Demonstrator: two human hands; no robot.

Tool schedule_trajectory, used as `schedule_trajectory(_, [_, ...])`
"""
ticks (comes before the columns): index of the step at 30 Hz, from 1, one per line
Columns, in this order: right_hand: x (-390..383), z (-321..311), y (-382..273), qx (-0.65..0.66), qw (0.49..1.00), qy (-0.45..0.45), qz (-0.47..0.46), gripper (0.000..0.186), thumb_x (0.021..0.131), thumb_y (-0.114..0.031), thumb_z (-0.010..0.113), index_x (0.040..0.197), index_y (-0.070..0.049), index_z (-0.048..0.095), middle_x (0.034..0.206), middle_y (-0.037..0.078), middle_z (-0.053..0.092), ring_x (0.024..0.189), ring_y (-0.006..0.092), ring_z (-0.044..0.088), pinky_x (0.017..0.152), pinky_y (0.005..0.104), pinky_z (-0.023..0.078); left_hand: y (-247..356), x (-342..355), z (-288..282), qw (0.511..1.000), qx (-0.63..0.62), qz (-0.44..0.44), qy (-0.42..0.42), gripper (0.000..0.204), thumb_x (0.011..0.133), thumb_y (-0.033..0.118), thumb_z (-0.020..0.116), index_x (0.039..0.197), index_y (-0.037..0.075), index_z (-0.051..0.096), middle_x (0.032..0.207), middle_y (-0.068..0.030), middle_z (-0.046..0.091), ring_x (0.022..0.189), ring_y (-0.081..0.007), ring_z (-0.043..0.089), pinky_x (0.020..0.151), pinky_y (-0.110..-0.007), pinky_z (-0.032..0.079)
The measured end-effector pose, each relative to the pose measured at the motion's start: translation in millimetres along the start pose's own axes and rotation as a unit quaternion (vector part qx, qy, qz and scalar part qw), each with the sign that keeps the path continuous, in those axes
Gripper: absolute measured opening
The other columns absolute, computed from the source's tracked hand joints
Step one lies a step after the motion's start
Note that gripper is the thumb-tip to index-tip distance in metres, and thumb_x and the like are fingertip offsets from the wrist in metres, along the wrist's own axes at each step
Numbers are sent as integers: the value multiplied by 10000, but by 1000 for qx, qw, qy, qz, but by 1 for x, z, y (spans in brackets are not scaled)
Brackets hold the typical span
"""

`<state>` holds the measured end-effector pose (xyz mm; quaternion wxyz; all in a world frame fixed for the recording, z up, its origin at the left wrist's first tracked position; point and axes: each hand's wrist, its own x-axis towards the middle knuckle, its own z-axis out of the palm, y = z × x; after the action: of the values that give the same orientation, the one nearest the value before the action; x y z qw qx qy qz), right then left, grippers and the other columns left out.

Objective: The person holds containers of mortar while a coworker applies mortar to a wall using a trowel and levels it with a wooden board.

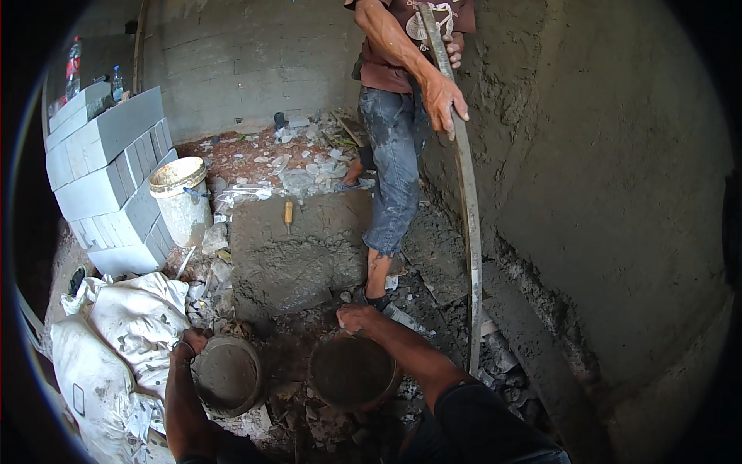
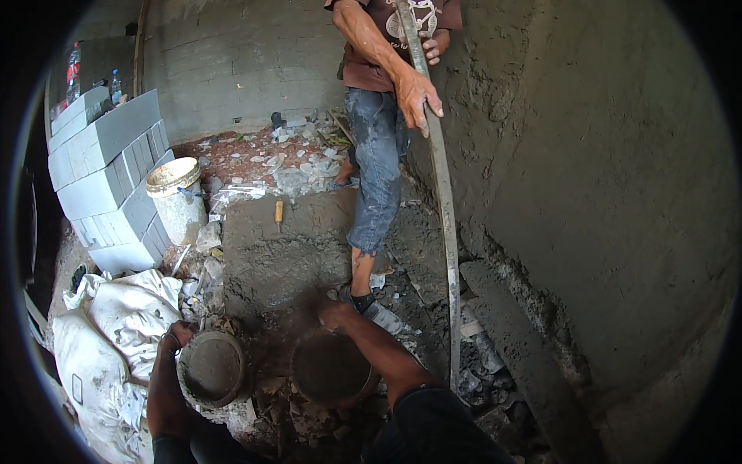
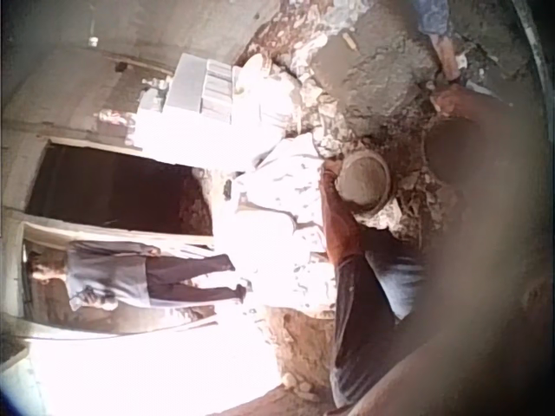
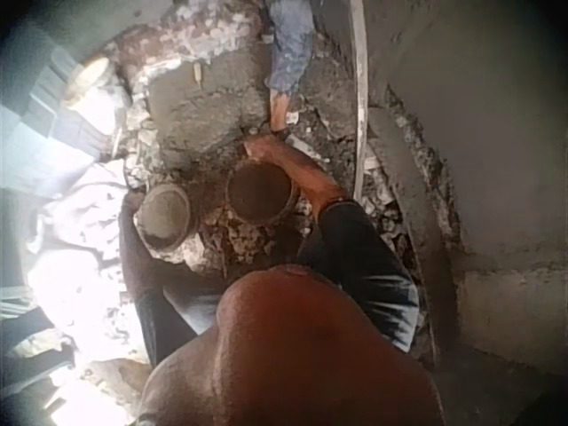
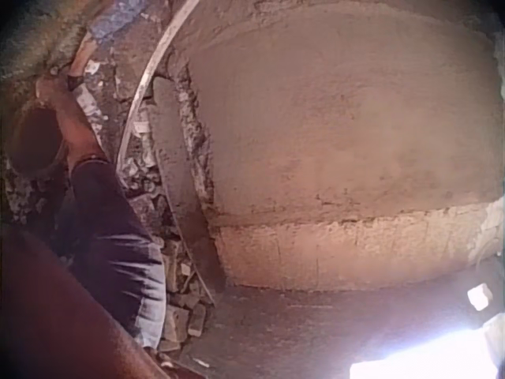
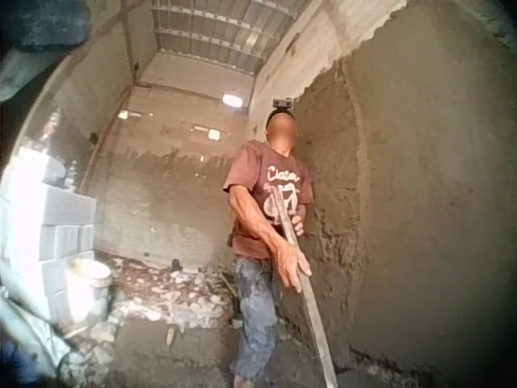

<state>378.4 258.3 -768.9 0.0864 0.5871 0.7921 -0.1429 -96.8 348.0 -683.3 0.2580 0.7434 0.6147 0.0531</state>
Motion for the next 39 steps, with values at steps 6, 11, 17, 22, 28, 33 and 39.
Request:
schedule_trajectory(6, [6,6,1,-3,999,-46,21,307,580,-136,672,879,-72,652,905,122,633,868,271,603,693,377,486,-1,2,3,1000,-14,19,-1,488,765,433,459,951,11,616,1011,-238,578,1012,-356,535,868,-382,409])
schedule_trajectory(11, [-4,-3,-7,13,999,7,-51,343,579,-253,716,780,-6,589,829,135,596,821,273,574,697,345,449,-6,-3,1,999,-18,-28,-6,483,760,426,475,961,10,618,1007,-239,583,1004,-354,544,870,-382,408])
schedule_trajectory(17, [3,6,3,-18,998,23,-60,416,617,-402,723,749,-27,601,800,135,600,834,274,577,705,343,450,1,-5,-2,999,-24,-30,-11,505,757,434,479,973,-3,612,1019,-242,580,1001,-352,547,867,-386,411])
schedule_trajectory(22, [6,31,31,20,995,75,-67,486,619,-498,708,655,-29,583,722,140,592,744,279,581,646,347,452,26,-5,-4,1000,-4,-15,-11,498,755,428,476,970,1,614,1005,-239,587,989,-353,554,866,-384,412])
schedule_trajectory(28, [13,27,16,20,992,104,-75,513,594,-525,713,656,-38,568,721,132,583,732,285,570,643,347,446,5,-7,-4,1000,-3,-19,0,480,764,423,455,958,17,622,1006,-235,584,988,-350,553,863,-383,414])
schedule_trajectory(33, [6,26,17,12,995,84,-43,485,620,-504,703,719,-48,570,754,124,568,778,279,560,677,347,438,20,-13,-9,1000,11,-2,-19,432,782,395,422,940,50,628,1013,-233,574,990,-352,543,857,-376,417])
schedule_trajectory(39, [5,23,13,22,990,103,-93,336,656,-364,698,684,-62,554,744,110,554,754,280,546,655,350,424,3,-11,-4,998,16,57,18,423,780,385,419,896,34,626,955,-232,587,950,-367,556,825,-388,424])
